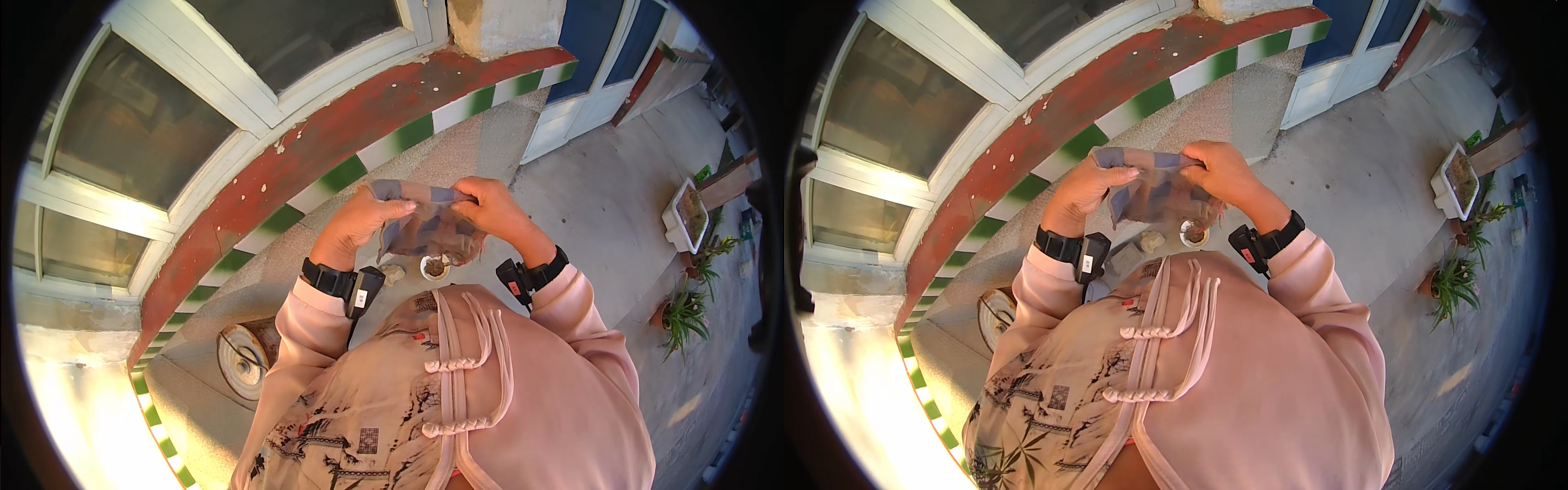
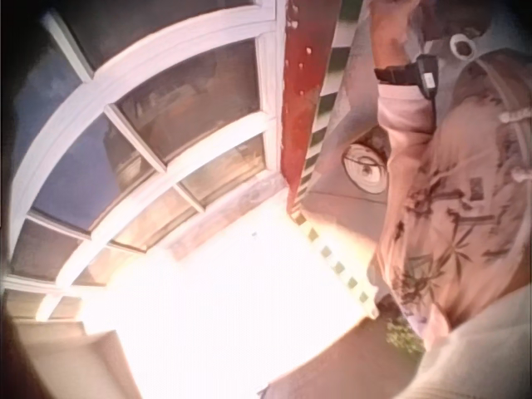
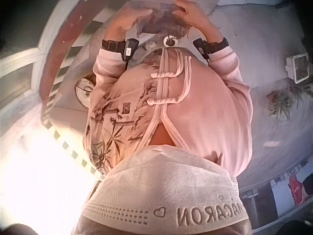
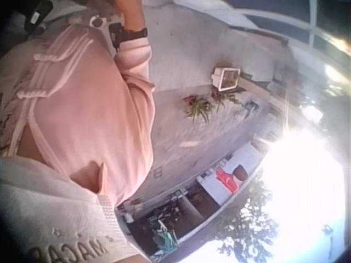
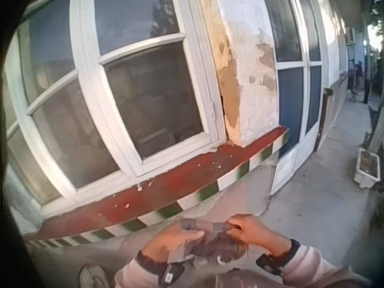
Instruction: The person wipes a reddish-brown window sill and the adjacent white window frame using a cloth. They repeatedly rub the sill and frame, moving along the length of the sill and occasionally reaching up to wipe the frame above.
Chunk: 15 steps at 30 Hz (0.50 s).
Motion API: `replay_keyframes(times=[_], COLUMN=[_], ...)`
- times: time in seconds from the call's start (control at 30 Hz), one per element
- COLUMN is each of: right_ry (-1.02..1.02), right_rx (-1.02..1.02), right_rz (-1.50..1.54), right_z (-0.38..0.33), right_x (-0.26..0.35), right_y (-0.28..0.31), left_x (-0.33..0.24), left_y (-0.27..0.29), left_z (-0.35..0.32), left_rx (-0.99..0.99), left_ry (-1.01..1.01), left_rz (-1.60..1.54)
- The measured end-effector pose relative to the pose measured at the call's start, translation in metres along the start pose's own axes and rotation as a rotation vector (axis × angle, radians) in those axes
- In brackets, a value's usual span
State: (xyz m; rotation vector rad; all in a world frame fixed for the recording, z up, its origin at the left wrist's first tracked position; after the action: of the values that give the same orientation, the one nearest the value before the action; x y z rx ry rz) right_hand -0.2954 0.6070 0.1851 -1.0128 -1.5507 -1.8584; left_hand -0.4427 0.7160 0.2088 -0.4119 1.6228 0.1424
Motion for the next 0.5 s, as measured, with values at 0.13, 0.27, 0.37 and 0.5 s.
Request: replay_keyframes(times=[0.13,0.27,0.37,0.5], right_ry=[0.163,0.101,0.027,0.076], right_rx=[-0.114,-0.074,-0.01,0.041], right_rz=[-0.089,-0.248,-0.296,-0.374], right_z=[0.005,0.017,0.027,0.04], right_x=[0.017,0.037,0.048,0.067], right_y=[0.001,-0.005,-0.012,-0.027], left_x=[0.02,0.017,-0.003,-0.028], left_y=[0.043,0.063,0.068,0.06], left_z=[-0.019,-0.042,-0.064,-0.093], left_rx=[-0.302,-0.493,-0.753,-1.019], left_ry=[0.155,0.053,-0.082,-0.475], left_rz=[-0.025,0.124,0.772,1.246])
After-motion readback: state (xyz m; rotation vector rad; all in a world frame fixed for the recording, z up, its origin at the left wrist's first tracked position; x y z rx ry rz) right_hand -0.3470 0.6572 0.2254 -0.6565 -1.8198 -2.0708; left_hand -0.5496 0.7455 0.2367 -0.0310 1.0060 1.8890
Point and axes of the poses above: each hand's wrist, its own z-axis towards the middle knuckle, its own y-axis out of the back of the hand, x = y × z, the point moved 7 cm from there along z, towards the middle knuckle, and after that the axes turned 2 degrees about -z, right-handed, at the moved point
